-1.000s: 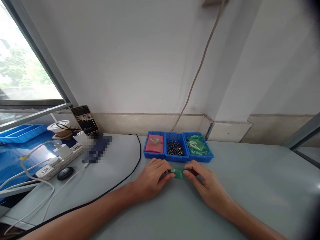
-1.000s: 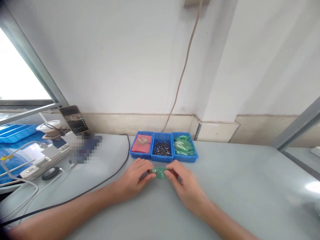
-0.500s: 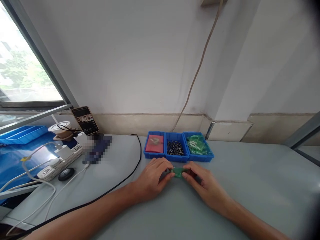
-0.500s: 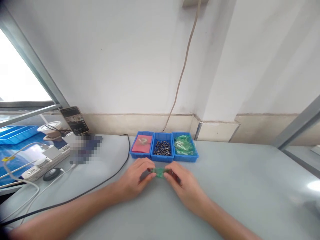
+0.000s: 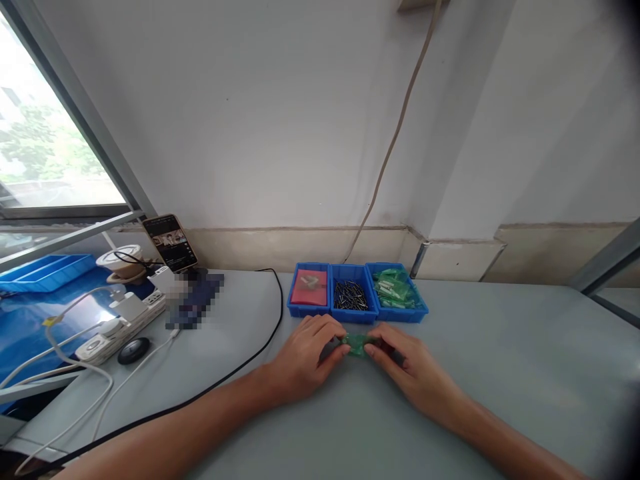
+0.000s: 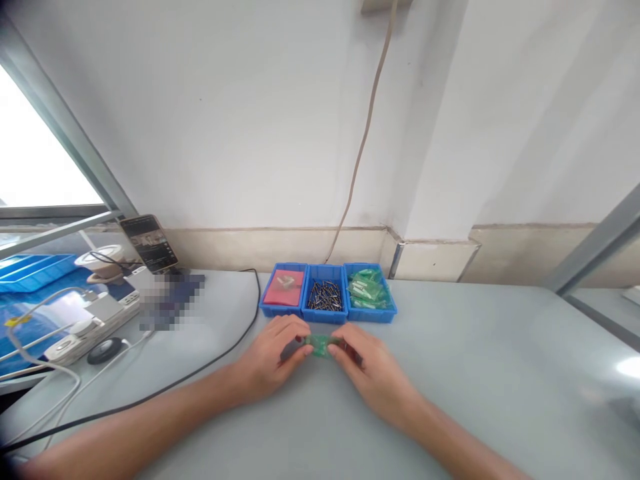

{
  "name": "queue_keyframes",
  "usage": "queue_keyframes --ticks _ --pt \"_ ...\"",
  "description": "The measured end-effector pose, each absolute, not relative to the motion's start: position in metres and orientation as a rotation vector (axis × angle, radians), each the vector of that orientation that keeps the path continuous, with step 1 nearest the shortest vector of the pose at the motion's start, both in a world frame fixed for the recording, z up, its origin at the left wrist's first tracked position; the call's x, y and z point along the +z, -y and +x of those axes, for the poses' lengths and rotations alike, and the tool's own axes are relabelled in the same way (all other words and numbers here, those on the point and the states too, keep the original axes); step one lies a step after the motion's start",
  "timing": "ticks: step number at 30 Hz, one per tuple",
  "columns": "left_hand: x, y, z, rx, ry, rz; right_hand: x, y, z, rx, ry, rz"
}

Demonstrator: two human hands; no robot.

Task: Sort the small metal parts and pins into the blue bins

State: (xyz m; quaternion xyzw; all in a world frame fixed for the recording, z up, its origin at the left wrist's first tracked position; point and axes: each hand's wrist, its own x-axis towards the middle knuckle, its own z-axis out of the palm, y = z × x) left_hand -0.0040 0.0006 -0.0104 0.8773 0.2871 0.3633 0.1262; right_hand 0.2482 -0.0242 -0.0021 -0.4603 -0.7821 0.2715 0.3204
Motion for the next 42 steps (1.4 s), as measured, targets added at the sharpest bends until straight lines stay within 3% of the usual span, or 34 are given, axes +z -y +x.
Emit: queue_keyframes --ticks 14,31,42 --pt "-0.010 -0.001 -0.003 1.049 -0.870 2.523 0.003 0.022 0.248 0.792 1.813 -1.221" --pt "-0.011 -0.003 -0.002 1.097 -0.817 2.603 -0.011 0.014 0.246 1.322 1.513 -1.094" --pt "-0.017 -0.007 -0.002 1.140 -0.960 2.476 -0.010 0.016 0.245 1.215 1.680 -1.157"
